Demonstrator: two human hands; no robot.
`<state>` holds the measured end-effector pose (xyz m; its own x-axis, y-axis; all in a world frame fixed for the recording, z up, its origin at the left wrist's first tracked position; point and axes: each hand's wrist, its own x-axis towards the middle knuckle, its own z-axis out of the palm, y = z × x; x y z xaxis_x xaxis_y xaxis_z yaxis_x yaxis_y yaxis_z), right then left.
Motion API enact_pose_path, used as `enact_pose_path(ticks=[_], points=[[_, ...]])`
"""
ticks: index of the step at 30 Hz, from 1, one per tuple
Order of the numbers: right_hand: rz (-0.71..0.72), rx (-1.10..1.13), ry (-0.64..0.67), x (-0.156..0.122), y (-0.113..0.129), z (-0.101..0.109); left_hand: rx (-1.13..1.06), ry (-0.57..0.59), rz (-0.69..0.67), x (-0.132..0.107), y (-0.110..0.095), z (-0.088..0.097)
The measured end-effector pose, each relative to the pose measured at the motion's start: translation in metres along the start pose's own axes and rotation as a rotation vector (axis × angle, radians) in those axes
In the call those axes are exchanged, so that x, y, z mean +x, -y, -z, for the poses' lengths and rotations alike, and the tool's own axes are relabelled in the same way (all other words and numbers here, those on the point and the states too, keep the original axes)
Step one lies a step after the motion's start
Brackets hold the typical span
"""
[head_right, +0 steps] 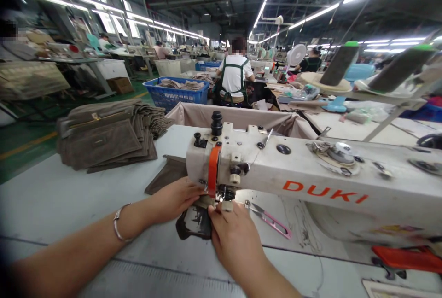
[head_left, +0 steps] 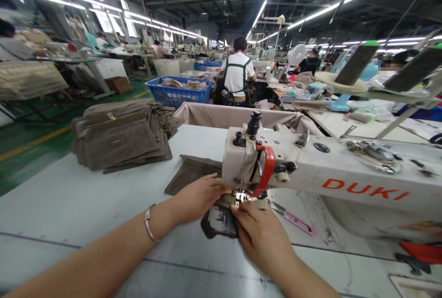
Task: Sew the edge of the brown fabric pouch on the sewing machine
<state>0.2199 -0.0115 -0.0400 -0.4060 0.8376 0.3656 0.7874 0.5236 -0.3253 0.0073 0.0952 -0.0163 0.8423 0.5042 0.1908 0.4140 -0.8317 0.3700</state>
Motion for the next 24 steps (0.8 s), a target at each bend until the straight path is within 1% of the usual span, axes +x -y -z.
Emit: enact_pose_path(ticks=[4,8,10,11,15,19,24], points=[[-0.014,0.012,-0.008,-0.001,-0.002,-0.002,0.022,-0.015,-0.033,0.000,0.002,-0.003],[-0.029,0.037,-0.017,-0.002,-0.004,-0.002,0.085,0.005,-0.162,-0.003,-0.008,-0.004],[-0.019,0.050,-0.023,-0.003,-0.004,-0.001,0.076,0.025,-0.222,-0.004,-0.013,-0.005],[-0.013,0.050,-0.029,-0.003,-0.005,-0.001,0.061,0.029,-0.229,-0.004,-0.015,-0.005],[0.021,-0.006,-0.047,-0.003,-0.006,-0.001,0.020,0.022,-0.182,-0.002,-0.015,-0.003],[0.014,-0.035,-0.039,-0.003,-0.007,-0.004,0.022,0.011,-0.148,0.000,-0.011,-0.004],[-0.014,-0.049,-0.040,-0.002,-0.007,-0.005,0.031,-0.063,-0.155,0.000,-0.003,-0.012]])
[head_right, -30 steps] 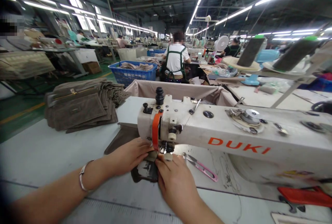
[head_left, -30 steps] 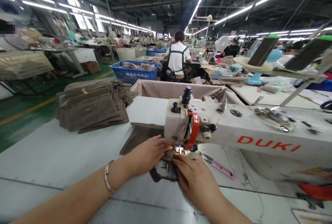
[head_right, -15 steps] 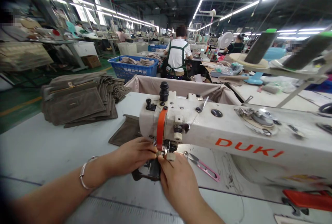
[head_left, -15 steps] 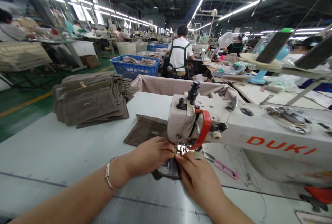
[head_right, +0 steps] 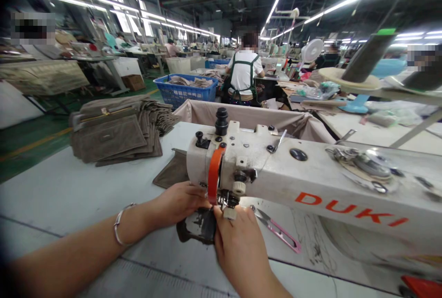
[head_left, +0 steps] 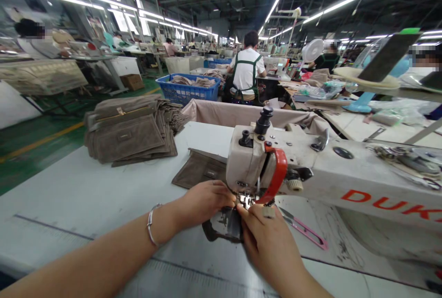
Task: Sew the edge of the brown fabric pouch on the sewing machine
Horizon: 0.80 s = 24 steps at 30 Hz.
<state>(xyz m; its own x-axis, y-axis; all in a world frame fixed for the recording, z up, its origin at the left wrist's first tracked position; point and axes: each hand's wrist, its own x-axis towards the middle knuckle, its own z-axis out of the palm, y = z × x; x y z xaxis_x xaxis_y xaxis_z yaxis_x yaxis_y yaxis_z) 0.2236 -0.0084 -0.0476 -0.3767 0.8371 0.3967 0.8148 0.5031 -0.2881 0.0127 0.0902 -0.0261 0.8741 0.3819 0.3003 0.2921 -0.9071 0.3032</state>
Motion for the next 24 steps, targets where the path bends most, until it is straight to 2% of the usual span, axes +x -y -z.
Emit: enact_pose_path(ticks=[5,15,24], points=[[-0.017,0.001,0.014,0.0016,0.0011,0.0002,0.046,-0.038,0.019,0.0026,0.0042,-0.0033],[-0.003,0.029,-0.014,0.0018,0.0011,0.0016,0.069,-0.028,0.071,0.0092,0.0070,-0.0038],[-0.043,0.024,0.048,0.0044,0.0008,0.0007,0.089,-0.012,0.086,0.0073,0.0034,-0.0024]])
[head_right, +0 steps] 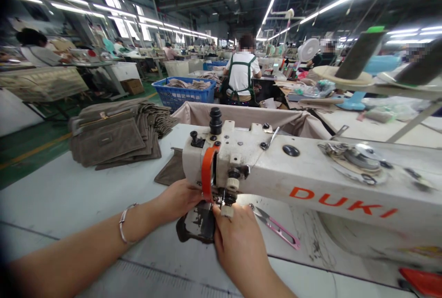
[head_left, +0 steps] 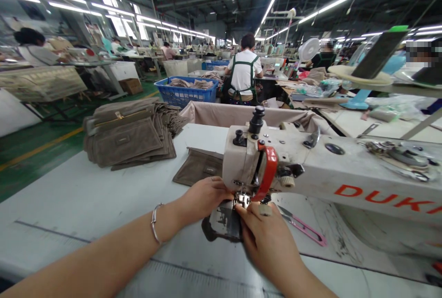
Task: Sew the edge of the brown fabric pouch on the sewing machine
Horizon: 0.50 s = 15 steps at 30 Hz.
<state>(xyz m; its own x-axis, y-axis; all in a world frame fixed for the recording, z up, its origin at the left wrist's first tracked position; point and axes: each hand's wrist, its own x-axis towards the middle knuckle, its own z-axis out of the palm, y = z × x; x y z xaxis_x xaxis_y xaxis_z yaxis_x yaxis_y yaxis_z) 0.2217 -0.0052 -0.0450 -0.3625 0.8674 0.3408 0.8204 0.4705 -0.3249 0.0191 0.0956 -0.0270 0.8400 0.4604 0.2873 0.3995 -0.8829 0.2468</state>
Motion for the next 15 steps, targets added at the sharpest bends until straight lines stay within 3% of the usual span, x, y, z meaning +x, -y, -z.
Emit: enact_pose_path(ticks=[7,10,15], points=[[0.010,-0.002,-0.005,-0.001,0.000,0.002,0.014,0.037,0.038,-0.004,-0.008,0.001],[0.018,0.018,-0.015,-0.002,0.001,0.004,-0.015,0.031,0.136,0.000,-0.021,0.011],[0.052,0.098,-0.028,-0.006,-0.001,0.010,-0.163,0.242,0.314,0.002,-0.045,0.036]])
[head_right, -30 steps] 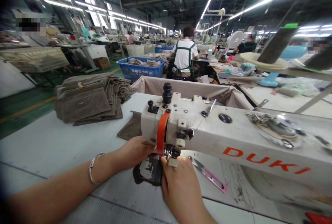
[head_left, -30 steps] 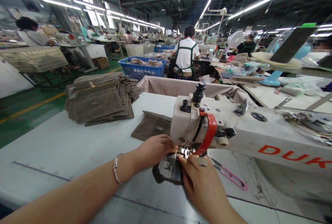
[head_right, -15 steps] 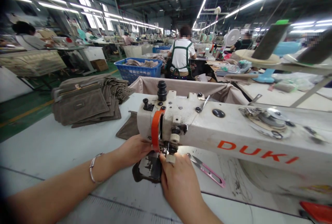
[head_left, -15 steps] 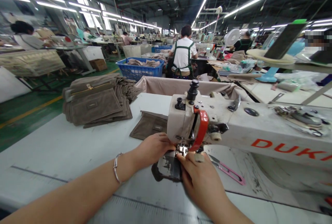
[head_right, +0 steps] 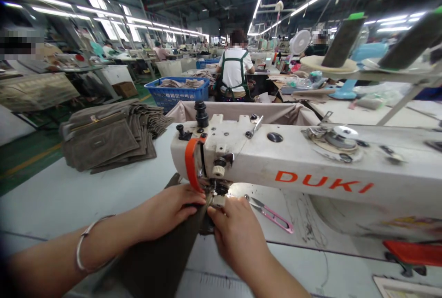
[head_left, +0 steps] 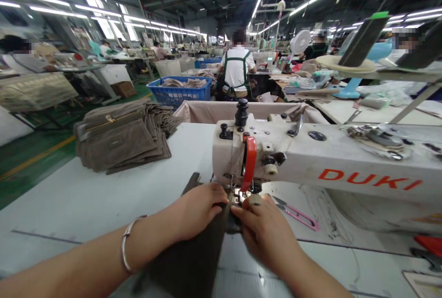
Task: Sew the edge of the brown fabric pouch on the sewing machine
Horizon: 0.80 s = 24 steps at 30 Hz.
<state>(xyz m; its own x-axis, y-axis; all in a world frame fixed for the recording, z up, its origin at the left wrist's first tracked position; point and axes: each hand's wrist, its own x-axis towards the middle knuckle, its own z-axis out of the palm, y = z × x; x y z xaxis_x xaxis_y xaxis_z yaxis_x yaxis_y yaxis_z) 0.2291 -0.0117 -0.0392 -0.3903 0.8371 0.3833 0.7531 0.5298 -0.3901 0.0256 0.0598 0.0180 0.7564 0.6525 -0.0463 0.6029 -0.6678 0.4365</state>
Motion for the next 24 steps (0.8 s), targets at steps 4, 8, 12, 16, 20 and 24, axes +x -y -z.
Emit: enact_pose_path(ticks=[4,8,12,16,20,24], points=[[0.020,0.039,-0.013,-0.002,-0.004,0.006,0.042,0.007,-0.042,-0.012,0.000,-0.003],[0.084,0.087,0.025,-0.001,-0.001,0.009,0.107,-0.089,-0.078,-0.020,0.004,-0.021],[0.092,0.112,0.019,-0.002,0.002,0.008,0.197,-0.160,-0.125,-0.023,0.000,-0.031],[0.100,0.119,-0.001,-0.004,0.002,0.006,0.220,-0.194,-0.163,-0.023,-0.003,-0.031],[0.066,0.103,0.048,-0.004,0.002,0.003,0.213,-0.204,-0.200,-0.015,0.004,-0.030],[0.033,0.081,0.073,-0.002,0.001,-0.001,0.245,-0.164,-0.206,-0.007,0.011,-0.024]])
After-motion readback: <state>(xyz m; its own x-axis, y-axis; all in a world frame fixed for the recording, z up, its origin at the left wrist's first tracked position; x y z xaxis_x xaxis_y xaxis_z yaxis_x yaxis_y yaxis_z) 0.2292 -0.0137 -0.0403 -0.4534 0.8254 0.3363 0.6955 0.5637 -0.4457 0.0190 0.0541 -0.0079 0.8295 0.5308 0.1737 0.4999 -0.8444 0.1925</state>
